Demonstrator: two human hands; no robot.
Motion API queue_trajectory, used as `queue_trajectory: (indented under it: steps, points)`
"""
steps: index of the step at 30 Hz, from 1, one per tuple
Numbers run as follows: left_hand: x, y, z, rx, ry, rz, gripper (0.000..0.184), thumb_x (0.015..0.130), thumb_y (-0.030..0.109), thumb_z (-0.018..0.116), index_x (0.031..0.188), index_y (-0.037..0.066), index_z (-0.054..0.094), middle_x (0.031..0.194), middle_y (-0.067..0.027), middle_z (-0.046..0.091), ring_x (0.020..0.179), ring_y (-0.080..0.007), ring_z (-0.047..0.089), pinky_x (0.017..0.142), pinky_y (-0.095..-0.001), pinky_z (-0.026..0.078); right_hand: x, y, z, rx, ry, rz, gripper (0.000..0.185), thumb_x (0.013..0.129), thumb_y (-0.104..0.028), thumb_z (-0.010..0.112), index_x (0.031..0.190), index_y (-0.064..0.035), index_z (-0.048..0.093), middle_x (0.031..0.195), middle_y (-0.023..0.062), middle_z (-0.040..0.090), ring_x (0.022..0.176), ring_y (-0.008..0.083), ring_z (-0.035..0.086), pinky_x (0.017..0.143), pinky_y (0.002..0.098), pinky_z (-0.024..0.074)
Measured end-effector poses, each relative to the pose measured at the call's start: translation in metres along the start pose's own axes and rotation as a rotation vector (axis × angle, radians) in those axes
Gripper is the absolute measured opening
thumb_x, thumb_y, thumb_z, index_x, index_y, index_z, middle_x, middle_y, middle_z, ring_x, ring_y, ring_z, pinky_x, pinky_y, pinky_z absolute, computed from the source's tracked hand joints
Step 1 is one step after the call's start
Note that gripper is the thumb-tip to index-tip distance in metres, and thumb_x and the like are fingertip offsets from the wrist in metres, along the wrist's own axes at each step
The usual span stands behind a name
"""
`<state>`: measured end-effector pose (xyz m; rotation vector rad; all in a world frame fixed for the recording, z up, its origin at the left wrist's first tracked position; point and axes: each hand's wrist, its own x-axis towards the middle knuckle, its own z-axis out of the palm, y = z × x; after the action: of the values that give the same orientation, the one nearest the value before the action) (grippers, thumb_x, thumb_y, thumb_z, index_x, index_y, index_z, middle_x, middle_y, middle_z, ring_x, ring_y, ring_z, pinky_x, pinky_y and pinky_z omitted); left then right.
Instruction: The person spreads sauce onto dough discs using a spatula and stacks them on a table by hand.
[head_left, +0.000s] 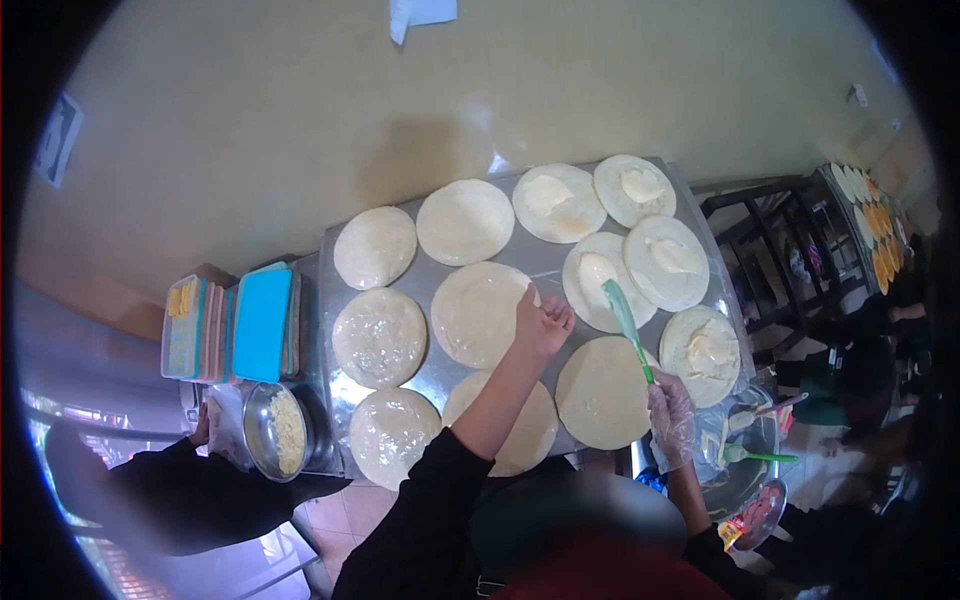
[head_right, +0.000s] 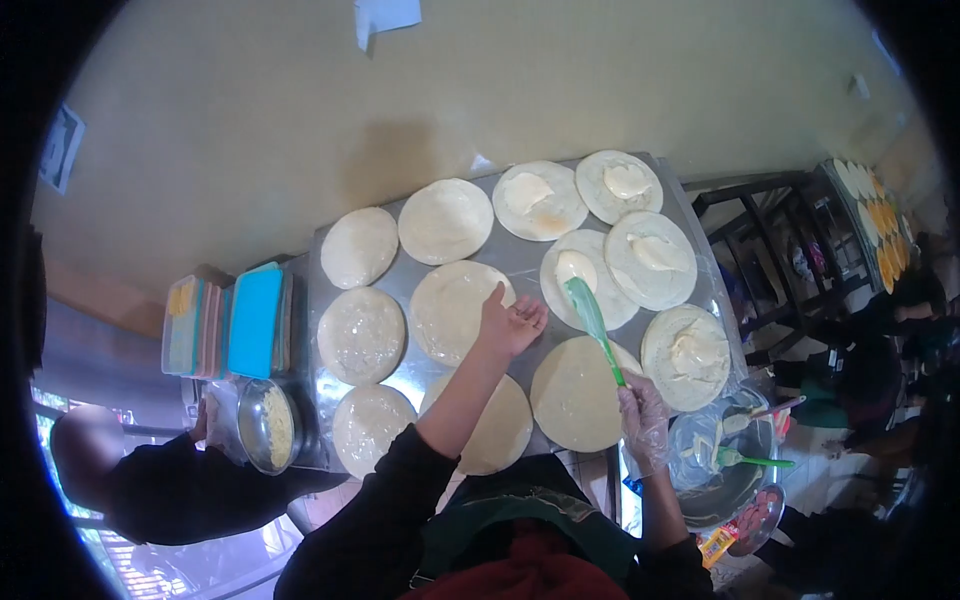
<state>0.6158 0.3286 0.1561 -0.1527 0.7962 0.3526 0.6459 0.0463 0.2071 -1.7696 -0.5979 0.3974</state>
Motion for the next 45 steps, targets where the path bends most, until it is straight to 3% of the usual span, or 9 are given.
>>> queue_trajectory:
  steps: [8,16,25,28,29,36,40,42,45]
  points:
    - [0.048,-0.031,-0.010,0.262,0.250,0.031,0.078,0.089,0.065,0.052,0.132,0.001,0.036,0.121,-0.0139,0.045,0.115,-0.0291,0.044,0.103,-0.0420,0.036,-0.007,-0.007,-0.041,0.101,0.120,0.102,0.025,0.100,-0.008,0.053,0.122,-0.0010,0.061,0.086,-0.0022,0.056,0.074,0.0039,0.046,0.067,0.0196,0.0404]
    - [0.057,-0.039,0.016,0.276,-0.042,-0.088,0.063,0.101,0.056,0.034,0.135,0.005,0.049,0.123,-0.0138,0.060,0.126,-0.0302,0.049,0.112,-0.0498,0.035,-0.008,-0.015,-0.050,0.097,0.149,0.220,0.024,0.100,-0.008,0.052,0.122,-0.0017,0.061,0.083,-0.0034,0.053,0.070,0.0030,0.043,0.062,0.0183,0.0376]
    - [0.077,-0.051,0.003,0.356,-0.495,0.161,0.052,0.099,0.048,0.045,0.137,0.013,0.049,0.132,-0.0083,0.059,0.119,-0.0266,0.059,0.100,-0.0474,0.051,-0.011,-0.028,-0.048,0.320,0.044,0.290,0.028,0.101,-0.010,0.051,0.128,-0.0012,0.055,0.082,-0.0044,0.052,0.069,0.0026,0.043,0.061,0.0183,0.0359]
    - [0.041,-0.041,-0.015,0.431,-0.503,0.184,0.052,0.100,0.047,0.044,0.139,0.012,0.048,0.134,-0.0081,0.058,0.121,-0.0256,0.057,0.102,-0.0469,0.048,-0.011,-0.030,-0.043,0.290,-0.031,0.262,0.032,0.101,-0.011,0.051,0.131,-0.0012,0.053,0.085,-0.0030,0.053,0.072,0.0041,0.045,0.065,0.0203,0.0386]
    - [0.035,-0.040,-0.033,0.760,-0.532,0.419,0.059,0.099,0.048,0.045,0.146,0.013,0.040,0.142,-0.0083,0.051,0.127,-0.0253,0.052,0.106,-0.0447,0.045,-0.010,-0.033,-0.041,0.251,-0.057,0.253,0.033,0.101,-0.012,0.050,0.132,-0.0014,0.052,0.086,-0.0021,0.054,0.075,0.0050,0.045,0.067,0.0215,0.0399]
    - [-0.012,-0.013,-0.073,0.702,-0.632,0.336,0.059,0.099,0.048,0.045,0.146,0.013,0.039,0.143,-0.0085,0.050,0.128,-0.0254,0.051,0.106,-0.0447,0.045,0.008,-0.039,-0.030,0.097,-0.141,0.189,0.034,0.101,-0.011,0.047,0.134,-0.0045,0.051,0.085,-0.0010,0.052,0.075,0.0060,0.045,0.069,0.0236,0.0412]
    - [-0.039,0.007,-0.092,0.657,-0.668,0.297,0.059,0.099,0.048,0.045,0.147,0.013,0.038,0.144,-0.0086,0.049,0.129,-0.0255,0.050,0.107,-0.0448,0.045,0.023,0.026,-0.033,-0.002,0.022,0.232,0.029,0.103,-0.015,0.046,0.130,-0.0099,0.053,0.070,-0.0042,0.042,0.064,0.0048,0.039,0.058,0.0221,0.0349]
    - [-0.048,0.019,-0.096,0.632,-0.683,0.279,0.059,0.100,0.047,0.045,0.147,0.013,0.037,0.144,-0.0086,0.048,0.129,-0.0255,0.050,0.107,-0.0448,0.045,0.032,0.069,-0.030,-0.344,0.184,-0.119,0.027,0.103,-0.015,0.045,0.129,-0.0105,0.053,0.068,-0.0048,0.040,0.060,0.0036,0.038,0.053,0.0215,0.0331]
    - [-0.069,0.032,-0.111,0.584,-0.695,0.271,0.060,0.100,0.047,0.046,0.148,0.013,0.036,0.145,-0.0087,0.047,0.129,-0.0256,0.050,0.107,-0.0448,0.045,0.034,0.054,-0.020,-0.303,0.169,0.025,0.028,0.102,-0.017,0.046,0.128,-0.0097,0.054,0.068,-0.0043,0.043,0.059,0.0044,0.039,0.053,0.0229,0.0351]
